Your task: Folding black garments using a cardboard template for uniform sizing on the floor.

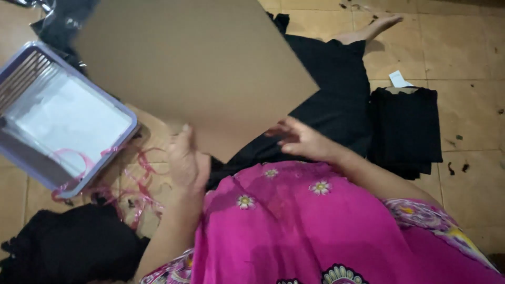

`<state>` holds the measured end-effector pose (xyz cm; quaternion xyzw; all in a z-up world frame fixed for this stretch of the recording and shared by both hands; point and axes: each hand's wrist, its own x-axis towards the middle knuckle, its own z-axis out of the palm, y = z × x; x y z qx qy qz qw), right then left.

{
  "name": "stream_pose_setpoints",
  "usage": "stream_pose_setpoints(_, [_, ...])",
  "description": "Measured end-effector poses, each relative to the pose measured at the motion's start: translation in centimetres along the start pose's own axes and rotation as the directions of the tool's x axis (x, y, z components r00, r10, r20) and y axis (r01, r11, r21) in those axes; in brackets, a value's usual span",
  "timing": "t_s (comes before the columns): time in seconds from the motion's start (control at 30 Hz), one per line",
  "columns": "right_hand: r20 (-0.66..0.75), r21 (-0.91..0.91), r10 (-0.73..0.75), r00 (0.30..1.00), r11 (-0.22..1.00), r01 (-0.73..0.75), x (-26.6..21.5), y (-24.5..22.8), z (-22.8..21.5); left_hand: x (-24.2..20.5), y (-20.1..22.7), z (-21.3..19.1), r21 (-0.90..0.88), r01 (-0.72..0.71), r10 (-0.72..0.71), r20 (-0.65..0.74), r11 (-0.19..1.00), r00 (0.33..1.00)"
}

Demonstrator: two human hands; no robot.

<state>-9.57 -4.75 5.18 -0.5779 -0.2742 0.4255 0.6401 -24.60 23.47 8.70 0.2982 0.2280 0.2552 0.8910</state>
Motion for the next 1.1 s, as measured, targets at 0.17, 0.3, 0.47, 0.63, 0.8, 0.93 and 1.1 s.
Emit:
stream_pose_setpoints(0.17, [-0.396, -0.008, 0.002, 0.918, 1.0, -0.006, 3.2, 3.4, -1.1, 0.4, -4.8, 2.9, -0.02, 0.113, -0.113, 0.003, 0.993, 0.994])
stream_pose_setpoints(0.3, [-0.753, -0.292, -0.156, 0.639, 0.95, -0.113, 2.7, 1.0, -4.8, 4.2, -4.7, -0.7, 0.785, -0.535, 0.071, 0.542, 0.314, 0.837])
stream_pose_setpoints(0.47, [-0.775, -0.45, -0.264, 0.574, 0.869, -0.208, -0.4, 0.5, -10.0, 6.8, -3.6, -6.0, 0.823, -0.383, -0.031, 0.409, -0.418, 0.912])
stream_pose_setpoints(0.63, [-0.739, -0.333, -0.205, 0.642, 0.939, -0.085, -1.1, -1.4, -9.9, 8.0, -3.7, -8.4, 0.846, -0.359, -0.008, 0.388, -0.395, 0.922])
stream_pose_setpoints(0.8, [-0.701, -0.273, -0.091, 0.708, 0.95, -0.149, 2.1, 0.5, -7.4, 8.7, -1.7, -7.5, 0.877, -0.446, 0.243, 0.399, 0.182, 0.884])
stream_pose_setpoints(0.93, [-0.648, -0.215, -0.013, 0.761, 0.962, -0.166, 4.8, 2.1, -6.3, 10.7, -2.5, -3.8, 0.806, -0.592, 0.389, 0.552, -0.021, 0.738])
stream_pose_setpoints(1.1, [-0.559, -0.181, 0.078, 0.826, 0.96, -0.212, 6.4, 4.1, -7.0, 10.6, -5.3, 3.7, 0.761, -0.534, -0.263, 0.466, -0.368, 0.845])
